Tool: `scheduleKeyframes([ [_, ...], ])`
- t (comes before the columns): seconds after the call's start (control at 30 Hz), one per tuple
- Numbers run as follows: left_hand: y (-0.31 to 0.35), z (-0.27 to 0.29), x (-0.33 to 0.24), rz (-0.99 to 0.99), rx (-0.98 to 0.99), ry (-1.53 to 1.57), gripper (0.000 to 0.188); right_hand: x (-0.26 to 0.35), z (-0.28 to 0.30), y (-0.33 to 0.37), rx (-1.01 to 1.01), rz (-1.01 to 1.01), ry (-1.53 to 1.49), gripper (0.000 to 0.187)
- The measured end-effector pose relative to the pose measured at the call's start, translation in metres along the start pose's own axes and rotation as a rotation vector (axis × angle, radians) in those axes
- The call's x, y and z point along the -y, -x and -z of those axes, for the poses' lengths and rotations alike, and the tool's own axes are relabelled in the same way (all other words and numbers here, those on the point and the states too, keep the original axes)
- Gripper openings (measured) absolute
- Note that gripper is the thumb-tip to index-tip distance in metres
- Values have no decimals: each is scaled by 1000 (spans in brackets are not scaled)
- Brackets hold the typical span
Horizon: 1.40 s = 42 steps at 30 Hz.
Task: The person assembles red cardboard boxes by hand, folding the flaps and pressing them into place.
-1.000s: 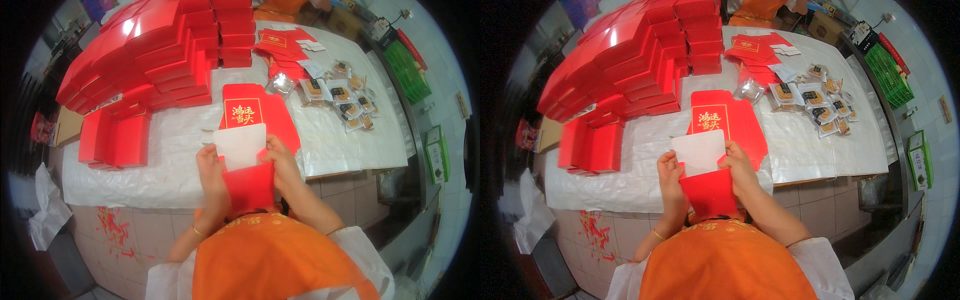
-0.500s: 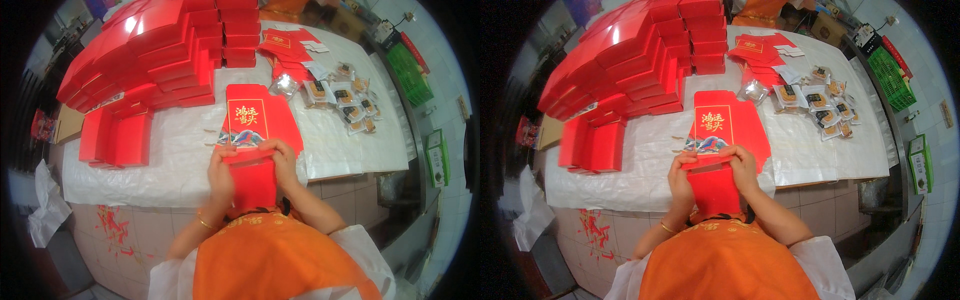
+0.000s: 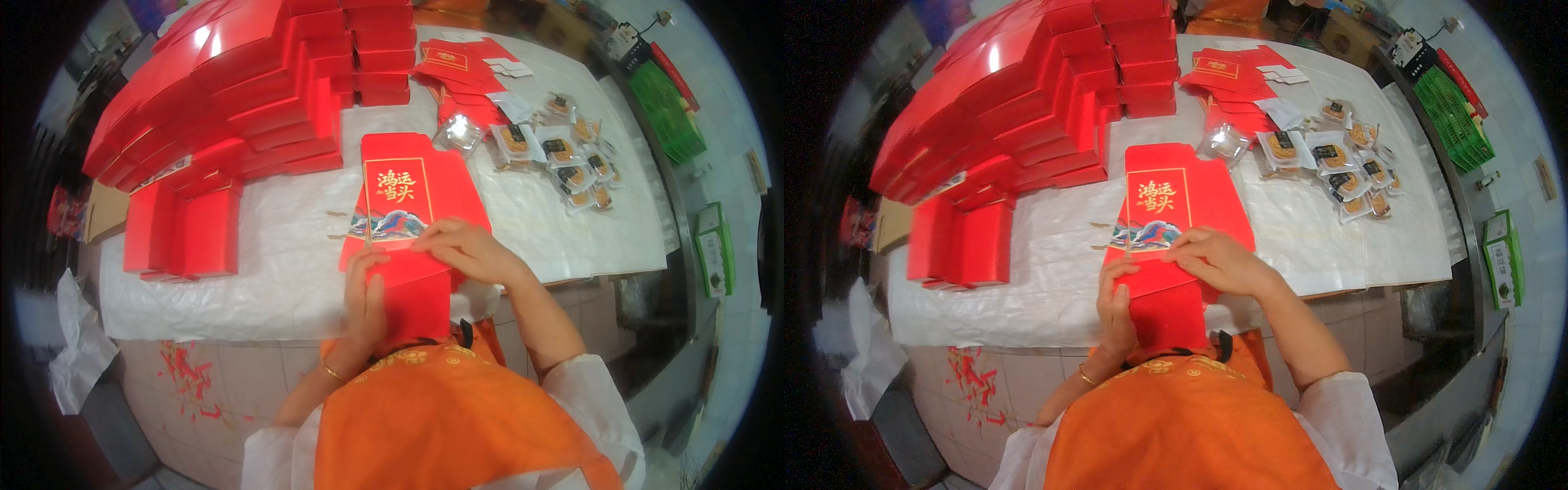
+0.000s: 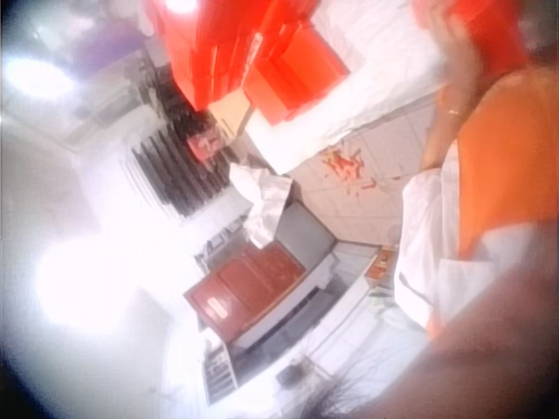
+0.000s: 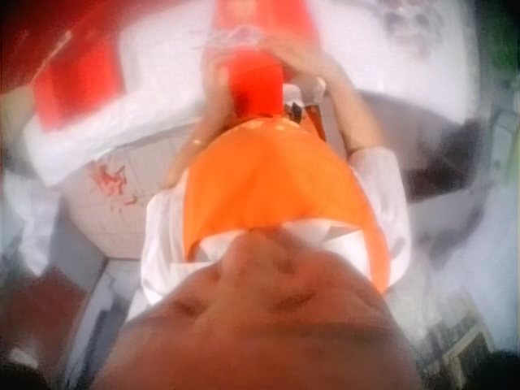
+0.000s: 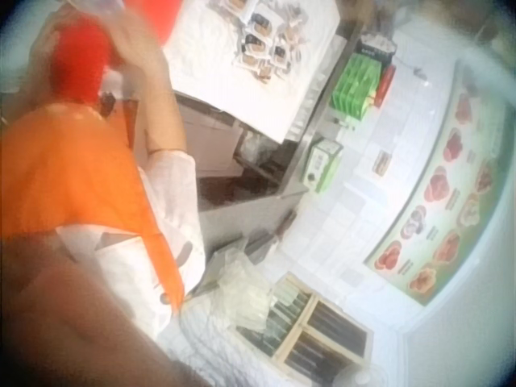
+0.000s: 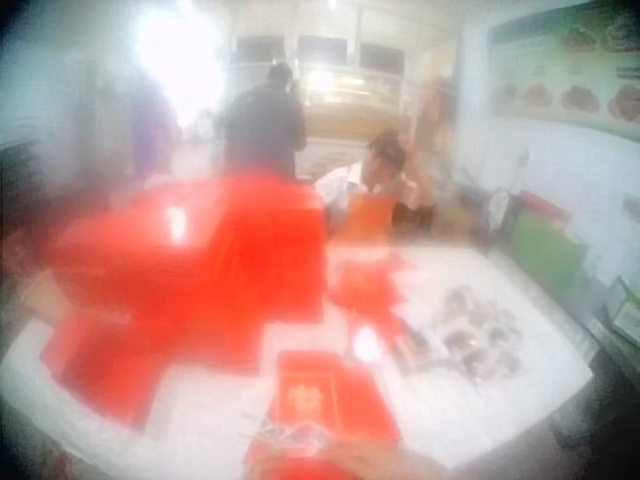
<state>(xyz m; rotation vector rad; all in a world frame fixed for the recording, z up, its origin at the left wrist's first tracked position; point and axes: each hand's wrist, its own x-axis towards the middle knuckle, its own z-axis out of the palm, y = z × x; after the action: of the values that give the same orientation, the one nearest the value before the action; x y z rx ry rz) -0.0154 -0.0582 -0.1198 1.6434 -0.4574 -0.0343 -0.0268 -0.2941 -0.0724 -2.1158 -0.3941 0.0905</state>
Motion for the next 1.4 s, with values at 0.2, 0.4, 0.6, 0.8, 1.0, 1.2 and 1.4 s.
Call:
scheduleKeyframes([
  [0.2, 7, -6, -3, 250, -66, 248, 50, 6, 4, -26, 162, 125, 209, 28],
  [0.4, 12, 1, 4, 147, -56, 46, 60, 30, -4, -43, 336, 59, 351, 37],
  [0.6, 7, 0, -12, 161, -97, 235, 74, 59, -23, -60, 509, -52, 406, 54],
  [0.8, 14, 5, 18, 106, -21, 82, 67, 45, -23, -46, 496, -12, 314, 59],
  [1.0, 6, 19, 20, -63, 107, -31, 48, 27, 8, -7, 326, 38, 302, 56],
  [1.2, -9, 28, 10, -121, 128, 53, 30, 25, -7, 3, 90, 134, 175, 49],
  [1.4, -20, 33, -18, -43, 202, 41, 26, 26, -15, 5, -46, 121, 140, 40],
])
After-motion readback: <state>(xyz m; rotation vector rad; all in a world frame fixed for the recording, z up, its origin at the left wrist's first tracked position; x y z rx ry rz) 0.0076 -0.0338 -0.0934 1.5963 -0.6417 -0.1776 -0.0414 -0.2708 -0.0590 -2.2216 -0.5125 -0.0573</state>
